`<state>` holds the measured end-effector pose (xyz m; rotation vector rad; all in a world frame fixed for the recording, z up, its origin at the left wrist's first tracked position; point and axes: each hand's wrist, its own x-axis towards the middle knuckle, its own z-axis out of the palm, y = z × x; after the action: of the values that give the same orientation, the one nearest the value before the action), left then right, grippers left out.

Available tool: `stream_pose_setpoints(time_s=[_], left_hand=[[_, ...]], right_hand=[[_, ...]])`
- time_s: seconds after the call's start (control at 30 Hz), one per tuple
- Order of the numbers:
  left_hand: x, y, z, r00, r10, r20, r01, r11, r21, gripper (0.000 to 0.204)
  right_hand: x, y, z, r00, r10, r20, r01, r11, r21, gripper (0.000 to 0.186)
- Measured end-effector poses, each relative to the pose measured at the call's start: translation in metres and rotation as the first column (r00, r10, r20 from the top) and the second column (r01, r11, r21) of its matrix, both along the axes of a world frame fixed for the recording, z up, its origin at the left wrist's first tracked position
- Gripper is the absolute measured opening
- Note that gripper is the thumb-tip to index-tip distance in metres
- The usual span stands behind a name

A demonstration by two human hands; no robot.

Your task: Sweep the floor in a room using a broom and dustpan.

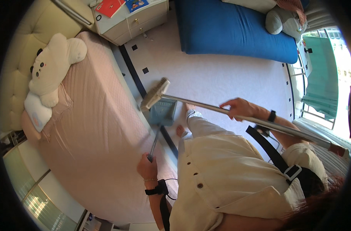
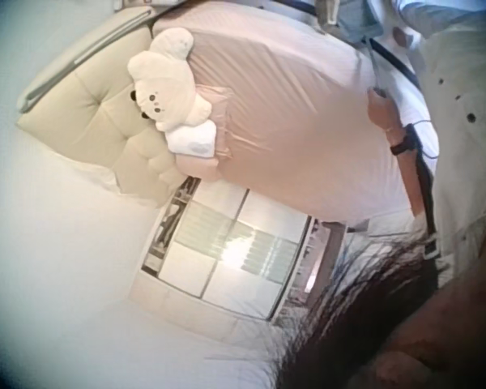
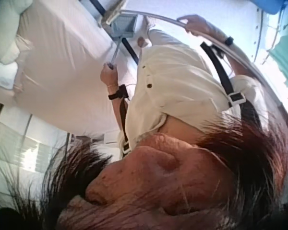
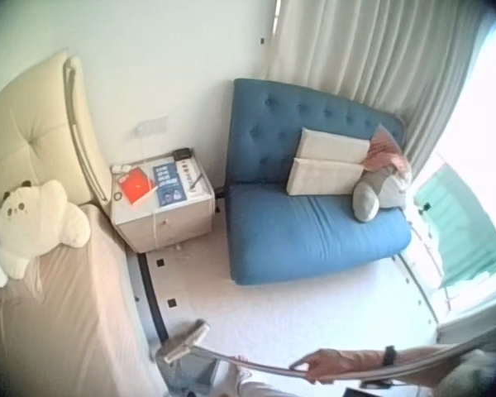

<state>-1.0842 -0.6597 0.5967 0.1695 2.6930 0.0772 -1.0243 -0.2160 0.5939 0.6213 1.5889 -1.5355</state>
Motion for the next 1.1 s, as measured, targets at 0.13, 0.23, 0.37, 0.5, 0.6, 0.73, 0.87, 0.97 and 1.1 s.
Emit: stream_pose_setpoints(time_s=[0.13,0.23,0.37,0.5,0.6,0.73,0.87,0.97,1.1], left_hand=[[-0.015,0.041,0.006,0.994,-0.096,0.048,0.094,0.995,0.032,0.029],[-0.015,0.046,0.007,0.993,-0.115,-0.007,0.115,0.993,0.013,0.029],[-0.031,0.046,0.025,1.000,-0.030,0.002,0.030,0.997,0.066,0.026],[-0.063,0.044,0.038,0.996,-0.073,-0.060,0.079,0.992,0.099,0.023],[-0.090,0.058,0.045,0.996,-0.082,-0.023,0.084,0.985,0.152,0.024],[-0.126,0.084,0.046,0.981,-0.191,-0.032,0.193,0.978,0.072,0.025],[-0.163,0.107,0.040,0.943,-0.331,-0.031,0.332,0.943,0.022,0.026],[-0.190,0.120,0.034,0.911,-0.412,-0.010,0.411,0.910,0.054,0.026],[-0.223,0.141,0.020,0.825,-0.566,-0.002,0.565,0.824,0.037,0.027]], right_hand=[[-0.059,0.031,-0.028,0.986,0.030,-0.163,-0.006,0.990,0.142,0.045],[-0.105,0.036,-0.067,0.962,-0.008,-0.272,0.072,0.972,0.226,0.041],[-0.076,0.056,-0.077,0.974,-0.145,-0.172,0.181,0.961,0.211,0.043],[0.042,0.080,-0.064,0.964,-0.253,0.083,0.224,0.939,0.259,0.051],[0.109,0.071,0.001,0.916,-0.353,0.192,0.275,0.900,0.339,0.051],[0.146,0.047,0.051,0.893,-0.415,0.173,0.330,0.867,0.373,0.050],[0.150,0.022,0.057,0.848,-0.521,0.099,0.445,0.802,0.399,0.052],[0.123,0.011,0.023,0.773,-0.633,0.023,0.585,0.727,0.359,0.051],[0.072,-0.005,-0.052,0.616,-0.778,-0.124,0.784,0.589,0.195,0.050]])
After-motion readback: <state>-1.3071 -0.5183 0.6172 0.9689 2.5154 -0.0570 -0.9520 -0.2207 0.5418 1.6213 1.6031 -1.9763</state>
